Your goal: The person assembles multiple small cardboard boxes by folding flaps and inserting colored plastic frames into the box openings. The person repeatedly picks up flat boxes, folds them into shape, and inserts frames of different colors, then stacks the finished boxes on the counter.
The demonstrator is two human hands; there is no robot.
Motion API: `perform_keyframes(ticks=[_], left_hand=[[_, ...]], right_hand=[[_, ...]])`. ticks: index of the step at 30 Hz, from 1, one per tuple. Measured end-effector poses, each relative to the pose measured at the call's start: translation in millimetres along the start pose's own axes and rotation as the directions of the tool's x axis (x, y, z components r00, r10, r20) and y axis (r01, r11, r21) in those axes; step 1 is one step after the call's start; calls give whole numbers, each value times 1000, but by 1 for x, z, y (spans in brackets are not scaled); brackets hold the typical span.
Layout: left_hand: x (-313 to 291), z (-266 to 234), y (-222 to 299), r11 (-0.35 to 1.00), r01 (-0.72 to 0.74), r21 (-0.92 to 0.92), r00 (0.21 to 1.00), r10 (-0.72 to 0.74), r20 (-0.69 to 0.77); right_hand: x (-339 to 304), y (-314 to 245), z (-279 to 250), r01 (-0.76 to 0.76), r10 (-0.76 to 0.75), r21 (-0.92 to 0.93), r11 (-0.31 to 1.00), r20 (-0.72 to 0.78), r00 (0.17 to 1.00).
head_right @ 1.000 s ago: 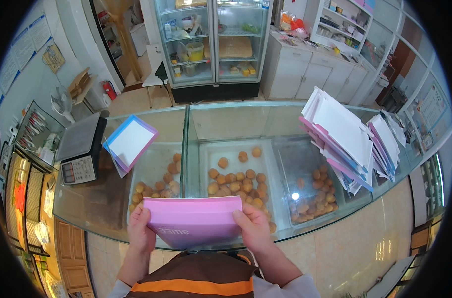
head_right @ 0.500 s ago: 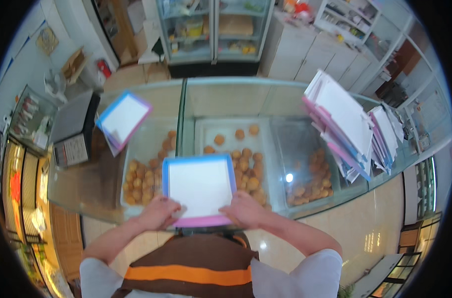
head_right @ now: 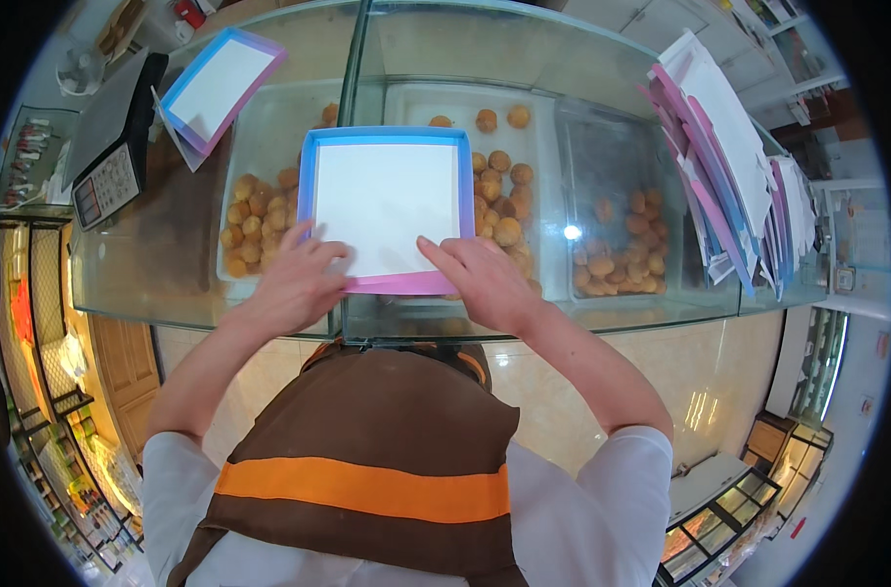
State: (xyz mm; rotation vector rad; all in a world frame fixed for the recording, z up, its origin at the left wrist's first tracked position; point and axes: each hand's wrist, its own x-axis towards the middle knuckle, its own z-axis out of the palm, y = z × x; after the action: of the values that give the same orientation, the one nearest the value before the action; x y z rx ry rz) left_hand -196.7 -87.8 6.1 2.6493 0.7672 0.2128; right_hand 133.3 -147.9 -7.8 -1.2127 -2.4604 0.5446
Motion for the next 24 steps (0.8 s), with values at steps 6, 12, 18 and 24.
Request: perform_keyframes(ticks=[6, 12, 18, 24], left_hand=[[82, 51, 43, 983, -103, -153, 992, 90, -93], [97, 57, 48, 972, -77, -220, 990, 49, -131], [102, 54, 49, 960, -59, -272, 997, 45, -59], [102, 48, 56, 969, -9, -246, 1000, 14, 17]], right_hand=[[0, 7, 6, -20, 23, 55, 998, -53, 998], [-10, 18, 6, -57, 71, 105, 993, -134, 988], [-27, 26, 21, -109, 137, 143, 984, -202, 970], [-21, 2, -3, -71, 82, 49, 996, -299, 951]])
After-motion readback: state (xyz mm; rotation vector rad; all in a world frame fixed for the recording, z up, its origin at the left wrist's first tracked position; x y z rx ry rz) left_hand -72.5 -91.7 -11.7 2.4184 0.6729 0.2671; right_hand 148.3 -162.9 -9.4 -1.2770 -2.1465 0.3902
